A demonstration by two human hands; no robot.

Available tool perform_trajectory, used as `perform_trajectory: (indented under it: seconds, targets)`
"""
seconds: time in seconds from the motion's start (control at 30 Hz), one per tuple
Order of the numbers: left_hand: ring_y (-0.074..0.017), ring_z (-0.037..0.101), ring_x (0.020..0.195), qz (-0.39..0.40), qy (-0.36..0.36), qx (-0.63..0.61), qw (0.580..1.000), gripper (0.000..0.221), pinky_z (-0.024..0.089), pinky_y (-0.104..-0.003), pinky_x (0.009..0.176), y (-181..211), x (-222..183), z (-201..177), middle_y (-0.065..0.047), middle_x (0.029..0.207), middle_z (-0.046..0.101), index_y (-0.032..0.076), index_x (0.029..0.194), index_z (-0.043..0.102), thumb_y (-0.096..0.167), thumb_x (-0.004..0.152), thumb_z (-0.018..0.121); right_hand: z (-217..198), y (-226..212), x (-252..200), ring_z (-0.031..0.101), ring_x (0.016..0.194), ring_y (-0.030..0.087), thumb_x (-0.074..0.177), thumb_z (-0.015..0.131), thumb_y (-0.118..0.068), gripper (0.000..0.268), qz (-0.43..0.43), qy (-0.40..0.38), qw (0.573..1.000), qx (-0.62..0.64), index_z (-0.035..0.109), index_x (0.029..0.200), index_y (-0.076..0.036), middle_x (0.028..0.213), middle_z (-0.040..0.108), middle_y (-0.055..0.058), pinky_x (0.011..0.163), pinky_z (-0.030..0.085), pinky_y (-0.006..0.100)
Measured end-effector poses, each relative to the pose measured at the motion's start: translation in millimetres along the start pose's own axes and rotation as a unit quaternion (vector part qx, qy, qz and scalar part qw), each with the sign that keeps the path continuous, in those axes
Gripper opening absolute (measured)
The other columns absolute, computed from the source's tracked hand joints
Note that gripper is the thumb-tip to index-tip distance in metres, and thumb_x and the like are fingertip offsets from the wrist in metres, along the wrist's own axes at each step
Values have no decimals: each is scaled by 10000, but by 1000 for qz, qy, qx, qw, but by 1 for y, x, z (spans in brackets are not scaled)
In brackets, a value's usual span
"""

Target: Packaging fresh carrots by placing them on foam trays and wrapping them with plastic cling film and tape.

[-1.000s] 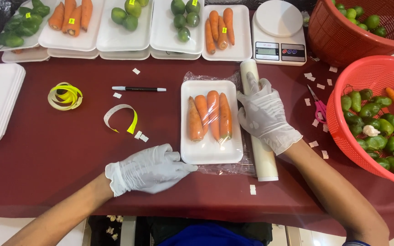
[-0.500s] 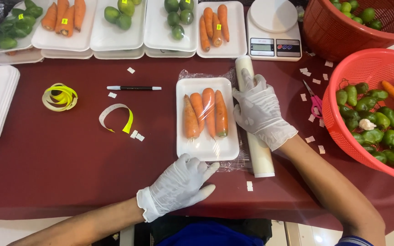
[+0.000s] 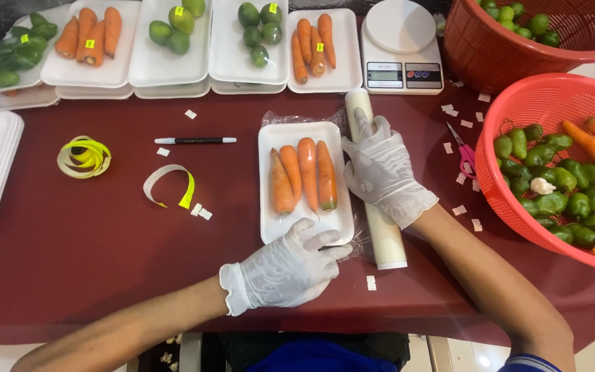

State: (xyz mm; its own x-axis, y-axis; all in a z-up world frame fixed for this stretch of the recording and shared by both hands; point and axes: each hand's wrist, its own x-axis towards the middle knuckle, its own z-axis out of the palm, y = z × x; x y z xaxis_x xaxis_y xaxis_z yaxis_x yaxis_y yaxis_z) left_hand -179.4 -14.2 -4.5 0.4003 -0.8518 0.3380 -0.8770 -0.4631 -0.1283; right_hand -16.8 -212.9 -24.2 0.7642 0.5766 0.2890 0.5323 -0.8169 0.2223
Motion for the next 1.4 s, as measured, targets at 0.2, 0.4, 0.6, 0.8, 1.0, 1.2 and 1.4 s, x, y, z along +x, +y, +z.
perform_trajectory:
  seconds: [0.2, 0.4, 0.6, 0.8, 1.0, 1.2, 1.4]
  targets:
    - [-237, 562, 1139, -37, 29, -20, 999, 518, 374, -535, 1078, 3, 13, -5, -120, 1192, 651, 107, 1340, 653, 411, 927, 580, 4, 2, 1, 482, 1060, 379, 747, 592, -261, 327, 1, -22, 1000, -3, 674, 1055, -186, 1541, 422, 187, 626, 518, 478]
    - [-273, 522, 1229, -37, 22, -60, 997, 464, 337, -585, 1117, 11, 17, 14, -41, 1296, 622, 49, 1235, 661, 414, 966, 562, 3, 8, 3, 476, 1145, 393, 837, 622, -422, 386, -12, -62, 997, -34, 653, 1186, -261, 1554, 378, 190, 686, 529, 500]
    - [-328, 530, 1251, -59, 5, -108, 992, 546, 301, -621, 1110, 1, 22, 7, -113, 1428, 556, 107, 1385, 583, 449, 961, 540, -4, -8, 8, 515, 1041, 279, 929, 446, -247, 346, 7, -124, 979, -162, 655, 1174, -375, 1619, 409, 134, 657, 423, 383]
    - [-296, 479, 1118, -242, -27, -3, 970, 414, 317, -548, 859, -65, 15, 16, -92, 1243, 456, 140, 1222, 539, 464, 965, 525, -1, -4, 2, 509, 1209, 375, 837, 608, -356, 274, 59, -59, 996, -19, 724, 1083, -388, 1286, 557, 85, 798, 481, 476]
    - [-299, 634, 1044, -511, -7, -42, 858, 793, 505, -438, 916, -213, -21, 58, -51, 1172, 635, 222, 1475, 523, 724, 868, 608, 15, 17, 2, 627, 1118, 314, 832, 726, -411, 338, 86, 49, 995, 21, 623, 1144, -332, 1338, 613, 35, 771, 548, 450]
    - [-138, 701, 877, -528, -50, -268, 805, 520, 560, -316, 799, -225, 0, 41, 66, 1021, 765, 312, 1234, 722, 483, 746, 775, 13, 52, 41, 585, 1222, 342, 871, 719, -382, 546, -2, -3, 996, 93, 561, 1372, -232, 1380, 584, 39, 893, 539, 495]
    - [-86, 730, 878, -534, -11, -382, 754, 296, 576, -223, 819, -235, 0, 45, 40, 993, 782, 282, 1083, 797, 326, 791, 819, -17, 50, 89, 544, 1340, 389, 1013, 580, -314, 401, -72, -171, 954, 235, 637, 1355, -114, 1313, 687, 179, 1136, 398, 532]
